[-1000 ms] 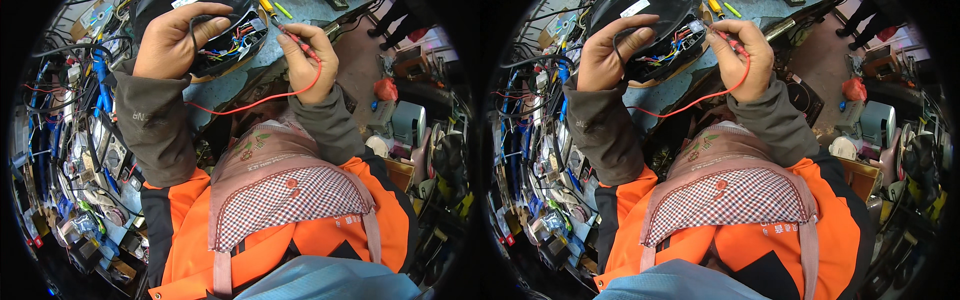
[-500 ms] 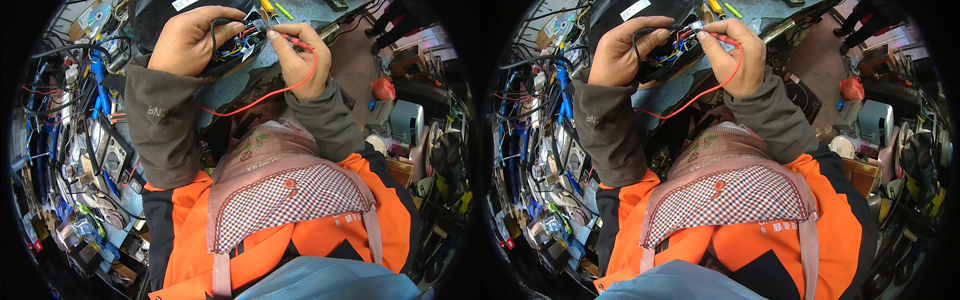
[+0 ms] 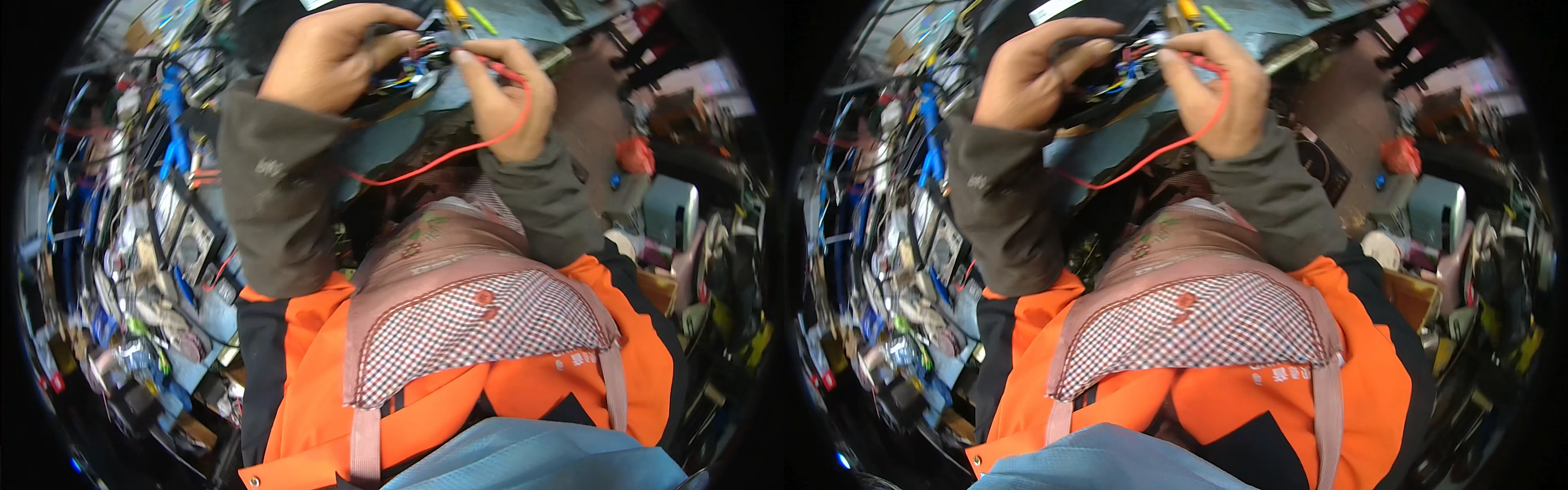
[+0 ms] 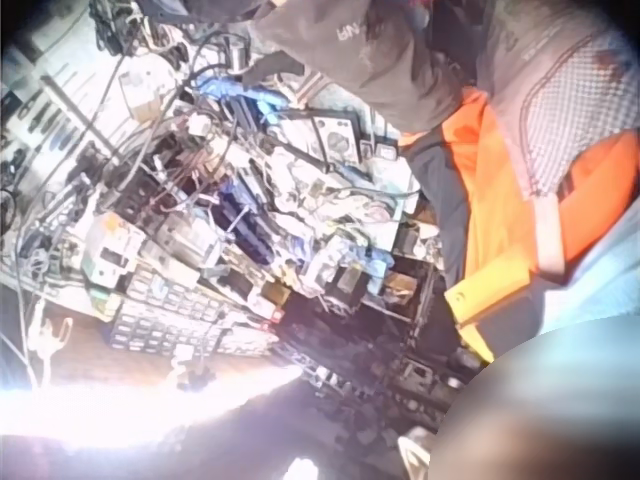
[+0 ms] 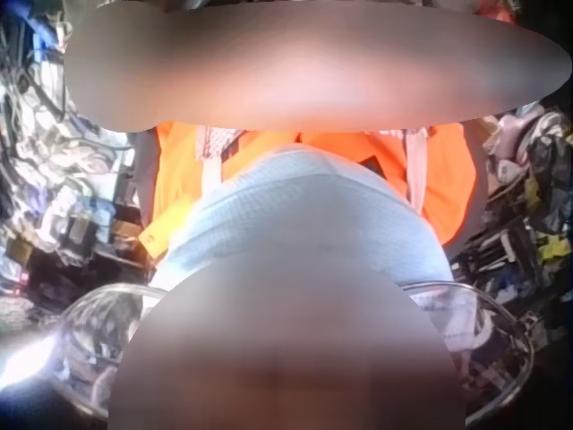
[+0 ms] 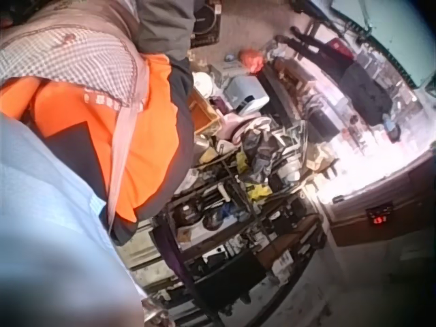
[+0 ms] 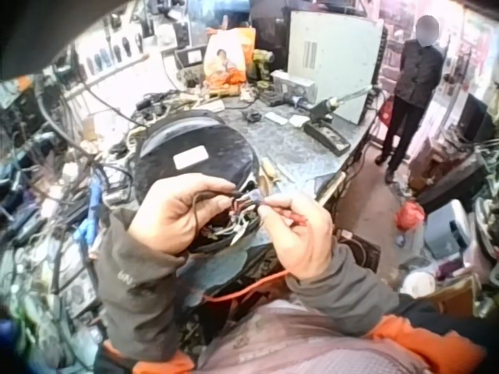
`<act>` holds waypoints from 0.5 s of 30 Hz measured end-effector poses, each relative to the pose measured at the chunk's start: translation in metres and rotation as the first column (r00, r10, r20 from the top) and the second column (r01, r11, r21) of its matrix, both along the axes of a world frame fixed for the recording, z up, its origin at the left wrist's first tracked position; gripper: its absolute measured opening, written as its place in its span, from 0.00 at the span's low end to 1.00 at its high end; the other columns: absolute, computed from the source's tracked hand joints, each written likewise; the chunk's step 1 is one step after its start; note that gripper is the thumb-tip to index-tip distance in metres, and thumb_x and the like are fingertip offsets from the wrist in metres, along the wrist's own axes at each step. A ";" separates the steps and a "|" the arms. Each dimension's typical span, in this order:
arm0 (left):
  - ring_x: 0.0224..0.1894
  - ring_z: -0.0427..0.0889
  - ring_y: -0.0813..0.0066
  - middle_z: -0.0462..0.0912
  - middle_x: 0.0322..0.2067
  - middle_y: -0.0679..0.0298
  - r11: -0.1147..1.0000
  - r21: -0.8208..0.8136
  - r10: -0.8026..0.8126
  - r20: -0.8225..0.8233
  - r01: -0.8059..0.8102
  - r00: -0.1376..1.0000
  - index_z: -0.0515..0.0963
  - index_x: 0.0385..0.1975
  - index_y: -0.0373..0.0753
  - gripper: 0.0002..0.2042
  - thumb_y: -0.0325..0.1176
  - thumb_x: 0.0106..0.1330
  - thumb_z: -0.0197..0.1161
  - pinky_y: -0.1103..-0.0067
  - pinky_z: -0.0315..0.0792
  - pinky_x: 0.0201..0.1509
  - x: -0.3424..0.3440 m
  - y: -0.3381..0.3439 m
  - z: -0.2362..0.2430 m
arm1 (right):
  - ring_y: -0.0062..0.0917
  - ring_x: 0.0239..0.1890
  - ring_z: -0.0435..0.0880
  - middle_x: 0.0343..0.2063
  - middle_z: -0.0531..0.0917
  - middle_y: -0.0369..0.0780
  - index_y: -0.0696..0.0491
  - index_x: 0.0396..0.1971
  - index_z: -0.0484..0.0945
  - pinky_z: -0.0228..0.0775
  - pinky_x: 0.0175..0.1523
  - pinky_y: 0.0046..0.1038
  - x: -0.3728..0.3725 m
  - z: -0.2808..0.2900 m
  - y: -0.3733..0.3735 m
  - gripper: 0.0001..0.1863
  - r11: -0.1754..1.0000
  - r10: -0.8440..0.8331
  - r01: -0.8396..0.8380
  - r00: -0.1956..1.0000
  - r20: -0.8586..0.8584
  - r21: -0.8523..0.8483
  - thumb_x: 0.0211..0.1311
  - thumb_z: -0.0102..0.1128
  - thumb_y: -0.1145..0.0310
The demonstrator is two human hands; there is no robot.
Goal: The person uses a multimeter to test electrical continuity on a disassembled circular device. They probe various wires and connectors inside the device's housing, then place the multimeter on the workbench and continue handling the device's internal wiring.
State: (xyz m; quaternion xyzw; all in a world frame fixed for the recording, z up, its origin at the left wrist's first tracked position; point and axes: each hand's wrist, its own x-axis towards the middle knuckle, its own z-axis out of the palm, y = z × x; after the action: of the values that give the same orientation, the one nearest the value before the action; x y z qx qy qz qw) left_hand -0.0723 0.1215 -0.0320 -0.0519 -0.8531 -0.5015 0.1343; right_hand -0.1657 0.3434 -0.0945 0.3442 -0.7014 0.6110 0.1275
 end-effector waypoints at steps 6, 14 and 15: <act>0.41 0.92 0.60 0.91 0.37 0.53 0.966 -0.254 0.004 -0.145 -0.041 0.989 0.87 0.48 0.35 0.11 0.35 0.74 0.69 0.71 0.83 0.46 -0.002 0.000 0.000 | 0.19 0.41 0.85 0.37 0.89 0.38 0.60 0.44 0.87 0.76 0.50 0.22 0.007 0.005 -0.001 0.06 0.999 -0.026 0.025 0.999 0.028 0.027 0.71 0.70 0.75; 0.39 0.91 0.58 0.92 0.36 0.57 0.940 -0.331 0.033 -0.145 -0.080 0.989 0.90 0.48 0.46 0.14 0.45 0.71 0.70 0.66 0.82 0.43 -0.038 0.012 -0.018 | 0.16 0.40 0.82 0.37 0.88 0.37 0.62 0.44 0.86 0.75 0.48 0.20 0.001 0.006 0.004 0.07 0.997 -0.031 0.024 0.995 0.097 0.070 0.73 0.69 0.75; 0.39 0.91 0.58 0.92 0.36 0.58 0.942 -0.325 0.042 -0.127 -0.082 0.991 0.90 0.49 0.46 0.14 0.46 0.71 0.70 0.66 0.82 0.44 -0.040 0.013 -0.020 | 0.16 0.39 0.82 0.37 0.87 0.37 0.62 0.44 0.86 0.75 0.48 0.20 0.002 0.005 0.004 0.06 0.998 -0.021 0.015 0.994 0.109 0.055 0.73 0.69 0.75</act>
State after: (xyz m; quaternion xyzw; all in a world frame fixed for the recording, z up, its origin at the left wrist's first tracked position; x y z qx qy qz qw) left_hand -0.1122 0.1346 -0.0517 -0.0762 -0.9166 -0.3435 0.1899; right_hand -0.1639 0.3472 -0.0892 0.3072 -0.7267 0.6085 0.0848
